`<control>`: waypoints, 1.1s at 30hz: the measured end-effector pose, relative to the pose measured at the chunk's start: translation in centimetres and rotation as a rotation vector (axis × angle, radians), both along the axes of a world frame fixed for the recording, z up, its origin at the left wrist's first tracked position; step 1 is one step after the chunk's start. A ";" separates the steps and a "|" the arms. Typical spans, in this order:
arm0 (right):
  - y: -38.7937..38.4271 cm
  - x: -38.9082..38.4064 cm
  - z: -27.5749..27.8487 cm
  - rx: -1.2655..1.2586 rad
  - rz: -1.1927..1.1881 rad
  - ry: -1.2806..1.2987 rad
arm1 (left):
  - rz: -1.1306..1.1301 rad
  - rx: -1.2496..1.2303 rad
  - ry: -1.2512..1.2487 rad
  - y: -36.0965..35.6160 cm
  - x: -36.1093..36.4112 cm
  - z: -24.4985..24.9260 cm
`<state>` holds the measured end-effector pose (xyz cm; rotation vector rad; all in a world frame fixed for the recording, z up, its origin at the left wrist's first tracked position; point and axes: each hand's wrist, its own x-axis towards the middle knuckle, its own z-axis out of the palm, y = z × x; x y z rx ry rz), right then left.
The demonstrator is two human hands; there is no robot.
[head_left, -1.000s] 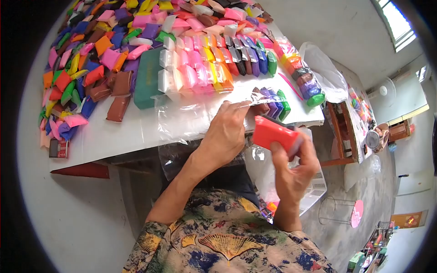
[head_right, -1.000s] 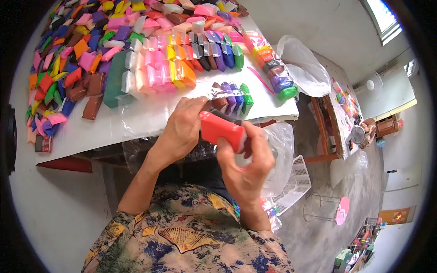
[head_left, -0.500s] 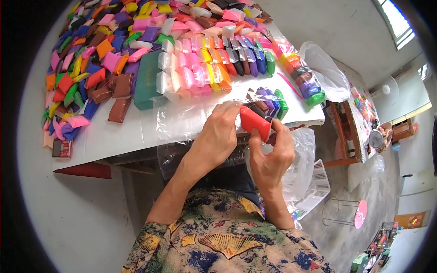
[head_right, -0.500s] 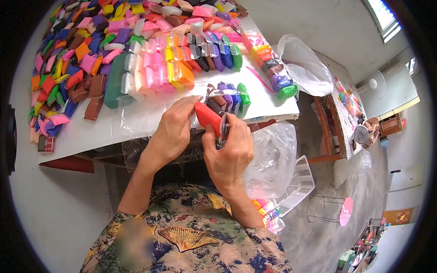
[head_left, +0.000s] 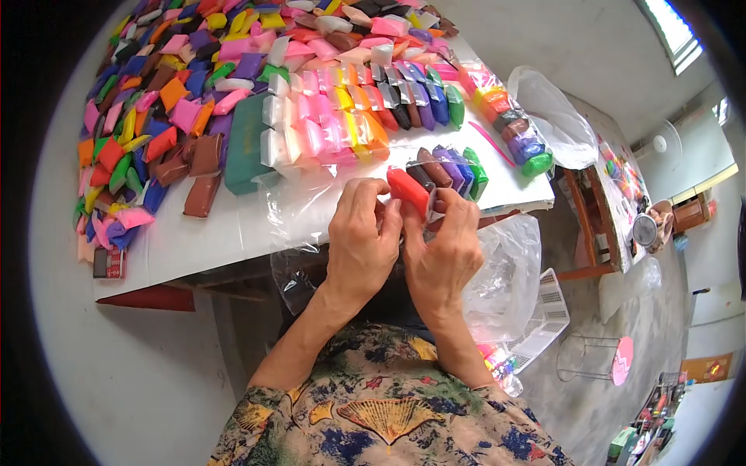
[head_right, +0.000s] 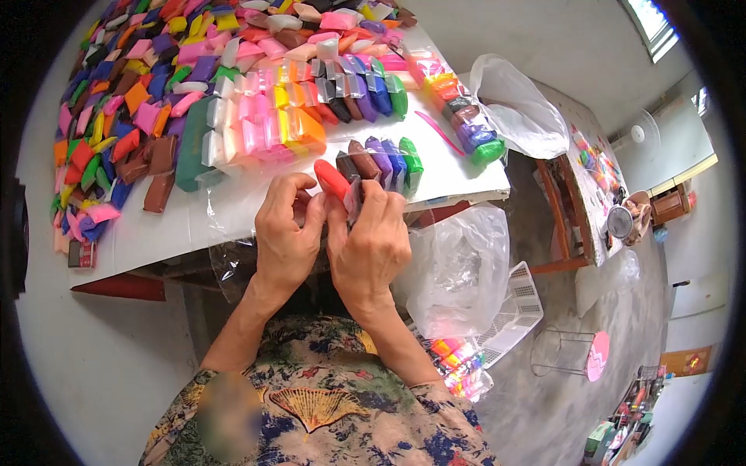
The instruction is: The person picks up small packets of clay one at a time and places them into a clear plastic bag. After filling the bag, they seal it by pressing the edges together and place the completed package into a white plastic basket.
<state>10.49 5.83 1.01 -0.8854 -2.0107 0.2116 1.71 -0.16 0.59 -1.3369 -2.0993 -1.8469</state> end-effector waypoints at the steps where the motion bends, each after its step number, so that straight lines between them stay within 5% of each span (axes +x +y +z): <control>1: 0.1 -0.4 -0.1 0.011 -0.013 -0.001 | -0.014 0.023 0.026 0.1 -0.2 -0.1; 19: 0.8 -0.3 -1.0 -0.024 0.106 0.028 | -0.069 -0.104 0.214 0.6 -1.3 -0.6; 33: 4.4 -2.0 7.4 -0.079 0.306 -0.070 | -0.115 -0.081 0.228 1.1 -1.3 -0.2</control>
